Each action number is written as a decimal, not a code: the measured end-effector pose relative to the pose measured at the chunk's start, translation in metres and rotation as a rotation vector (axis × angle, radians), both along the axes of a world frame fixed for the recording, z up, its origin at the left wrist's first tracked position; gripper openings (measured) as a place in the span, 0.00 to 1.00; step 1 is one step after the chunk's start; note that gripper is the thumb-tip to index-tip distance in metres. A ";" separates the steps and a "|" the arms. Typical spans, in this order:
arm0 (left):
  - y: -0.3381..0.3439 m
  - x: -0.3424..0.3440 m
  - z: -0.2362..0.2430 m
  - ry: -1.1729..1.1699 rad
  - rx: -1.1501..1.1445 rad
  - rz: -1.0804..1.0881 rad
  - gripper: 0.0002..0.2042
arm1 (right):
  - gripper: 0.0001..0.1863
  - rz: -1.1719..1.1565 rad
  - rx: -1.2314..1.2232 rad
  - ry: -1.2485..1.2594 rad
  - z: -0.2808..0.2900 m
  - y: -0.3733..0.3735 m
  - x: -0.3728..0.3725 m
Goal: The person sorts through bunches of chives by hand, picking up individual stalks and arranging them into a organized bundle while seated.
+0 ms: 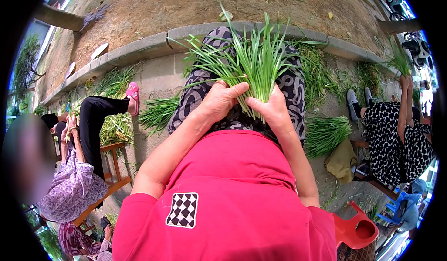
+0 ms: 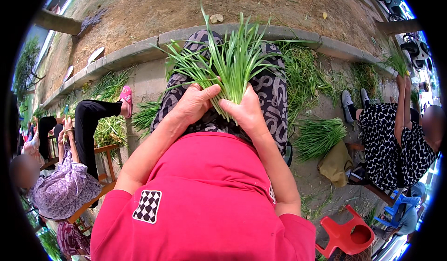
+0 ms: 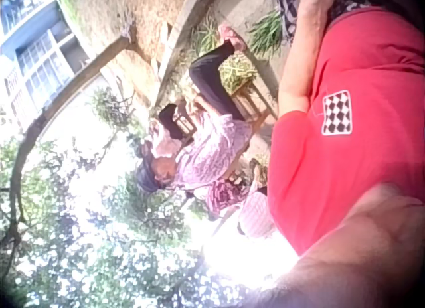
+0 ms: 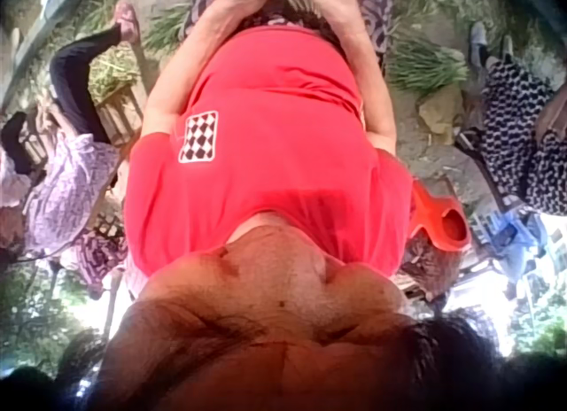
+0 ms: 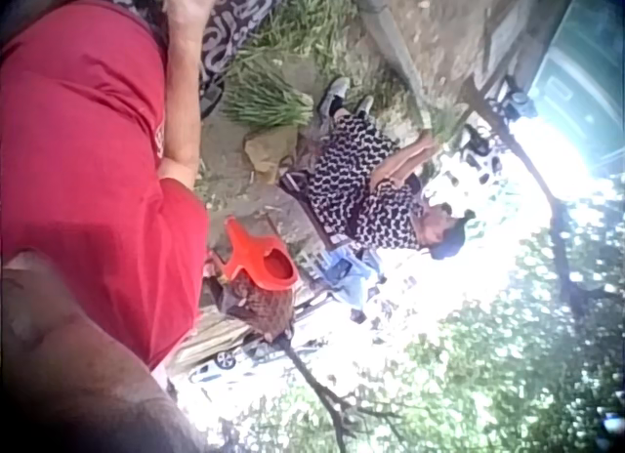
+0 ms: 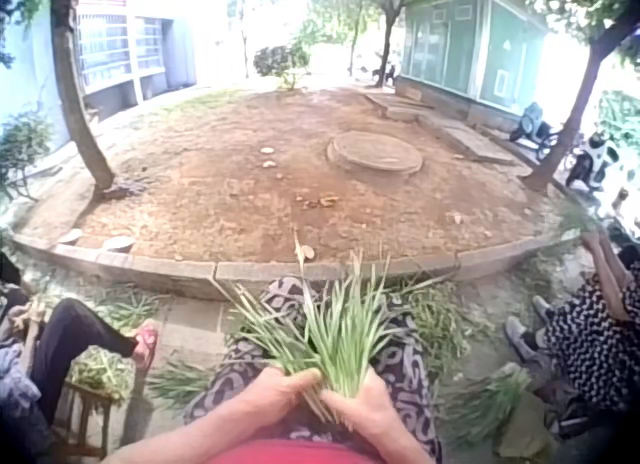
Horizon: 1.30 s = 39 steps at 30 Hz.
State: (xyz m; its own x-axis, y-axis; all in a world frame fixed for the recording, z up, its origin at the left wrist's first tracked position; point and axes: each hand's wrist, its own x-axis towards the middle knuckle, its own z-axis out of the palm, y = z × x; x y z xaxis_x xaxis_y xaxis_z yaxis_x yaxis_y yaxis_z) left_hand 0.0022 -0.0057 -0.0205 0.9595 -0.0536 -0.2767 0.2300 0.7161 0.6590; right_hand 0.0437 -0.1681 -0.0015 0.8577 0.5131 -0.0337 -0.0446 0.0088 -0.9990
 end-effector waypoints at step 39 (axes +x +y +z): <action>0.013 0.003 -0.007 -0.131 -0.282 -0.140 0.23 | 0.20 -0.099 0.027 0.096 0.000 0.002 -0.002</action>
